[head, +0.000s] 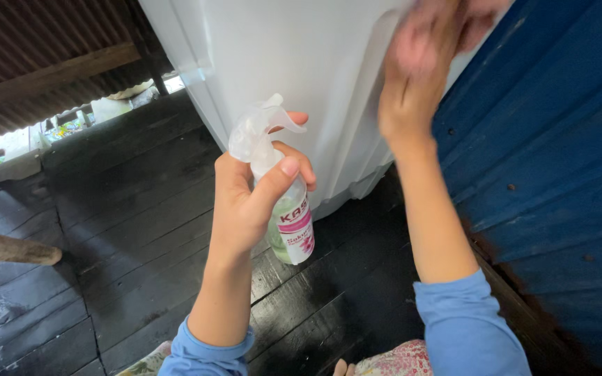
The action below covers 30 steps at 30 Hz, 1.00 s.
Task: The person cleans the lower side of a white refrigerator using a spray bottle and a pink cloth. They repeatedly spray the surface and wipe it down while sitting on the floor.
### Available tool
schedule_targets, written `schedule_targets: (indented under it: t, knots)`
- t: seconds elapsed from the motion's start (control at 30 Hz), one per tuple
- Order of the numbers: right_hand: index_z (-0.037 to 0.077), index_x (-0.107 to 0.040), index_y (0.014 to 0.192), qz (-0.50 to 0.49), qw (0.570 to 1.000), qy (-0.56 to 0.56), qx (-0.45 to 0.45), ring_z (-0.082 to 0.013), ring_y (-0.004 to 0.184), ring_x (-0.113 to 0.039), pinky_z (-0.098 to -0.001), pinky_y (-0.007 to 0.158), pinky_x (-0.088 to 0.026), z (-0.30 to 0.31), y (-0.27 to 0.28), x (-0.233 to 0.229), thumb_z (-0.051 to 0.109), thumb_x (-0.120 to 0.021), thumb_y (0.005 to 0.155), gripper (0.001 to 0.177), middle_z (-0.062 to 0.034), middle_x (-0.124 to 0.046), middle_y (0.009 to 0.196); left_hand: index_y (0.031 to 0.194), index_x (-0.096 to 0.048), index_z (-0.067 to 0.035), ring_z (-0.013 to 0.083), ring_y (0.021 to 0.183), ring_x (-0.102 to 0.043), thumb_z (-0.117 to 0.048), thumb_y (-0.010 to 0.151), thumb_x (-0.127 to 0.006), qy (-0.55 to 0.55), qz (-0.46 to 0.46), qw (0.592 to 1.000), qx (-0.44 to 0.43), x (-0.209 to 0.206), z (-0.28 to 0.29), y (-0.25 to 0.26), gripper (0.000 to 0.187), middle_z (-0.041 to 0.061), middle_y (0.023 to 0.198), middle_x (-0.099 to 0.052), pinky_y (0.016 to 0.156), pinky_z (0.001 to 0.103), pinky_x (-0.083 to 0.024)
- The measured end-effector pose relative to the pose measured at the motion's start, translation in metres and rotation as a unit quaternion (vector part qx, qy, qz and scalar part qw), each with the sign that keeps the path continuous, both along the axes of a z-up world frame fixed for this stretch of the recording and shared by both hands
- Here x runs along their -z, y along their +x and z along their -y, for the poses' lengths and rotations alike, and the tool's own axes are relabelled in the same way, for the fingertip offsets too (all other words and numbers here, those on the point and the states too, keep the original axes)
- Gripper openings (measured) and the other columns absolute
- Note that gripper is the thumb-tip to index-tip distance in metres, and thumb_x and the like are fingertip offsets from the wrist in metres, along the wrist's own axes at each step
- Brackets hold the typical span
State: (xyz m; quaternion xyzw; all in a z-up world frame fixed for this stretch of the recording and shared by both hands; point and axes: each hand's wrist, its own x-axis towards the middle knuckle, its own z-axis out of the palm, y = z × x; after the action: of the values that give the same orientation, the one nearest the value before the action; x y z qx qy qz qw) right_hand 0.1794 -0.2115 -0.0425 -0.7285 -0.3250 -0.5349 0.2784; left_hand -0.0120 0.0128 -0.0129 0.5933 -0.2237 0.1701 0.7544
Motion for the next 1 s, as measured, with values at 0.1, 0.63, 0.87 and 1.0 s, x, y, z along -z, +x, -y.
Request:
schedule_targets:
  t: [0.1, 0.63, 0.87, 1.0]
  knots:
    - [-0.004, -0.044, 0.141, 0.020, 1.000, 0.009, 0.004, -0.0423, 0.146, -0.034, -0.0533, 0.127, -0.012, -0.014, -0.011, 0.022, 0.030, -0.042, 0.105, 0.050, -0.0259, -0.044, 0.147, 0.138, -0.058, 0.005, 0.0150, 0.081, -0.069, -0.020, 0.098, -0.065, -0.007, -0.002, 1.000, 0.000, 0.002, -0.003, -0.004, 0.048, 0.007, 0.084, -0.071, 0.079, 0.031, -0.056]
    - [0.024, -0.056, 0.150, 0.012, 0.989, -0.125, 0.081, -0.0350, 0.133, -0.050, -0.0580, 0.113, -0.030, -0.033, -0.050, -0.060, 0.047, -0.060, 0.107, 0.049, -0.0095, -0.051, 0.147, 0.137, -0.057, 0.008, 0.0184, 0.078, -0.068, -0.024, 0.095, -0.067, -0.066, -0.004, 0.997, -0.025, 0.000, -0.021, -0.016, 0.054, 0.014, 0.082, -0.070, 0.074, 0.030, -0.054]
    - [0.031, -0.060, 0.147, 0.024, 0.987, -0.127, 0.100, -0.0319, 0.137, -0.051, -0.0610, 0.118, -0.017, -0.050, -0.069, 0.030, 0.051, -0.062, 0.106, 0.046, -0.0057, -0.050, 0.154, 0.138, -0.057, 0.008, 0.0187, 0.079, -0.068, -0.024, 0.096, -0.068, -0.070, -0.007, 0.997, -0.031, 0.005, -0.032, -0.022, 0.054, 0.014, 0.083, -0.070, 0.075, 0.030, -0.053]
    - [0.035, -0.062, 0.145, 0.063, 0.967, -0.218, 0.112, -0.0302, 0.139, -0.051, -0.0627, 0.120, -0.010, -0.068, -0.083, 0.048, 0.053, -0.063, 0.105, 0.044, -0.0036, -0.049, 0.157, 0.140, -0.056, 0.009, 0.0186, 0.076, -0.069, -0.024, 0.098, -0.070, -0.078, -0.012, 0.997, -0.024, 0.006, -0.038, -0.024, 0.055, 0.017, 0.087, -0.071, 0.074, 0.030, -0.053]
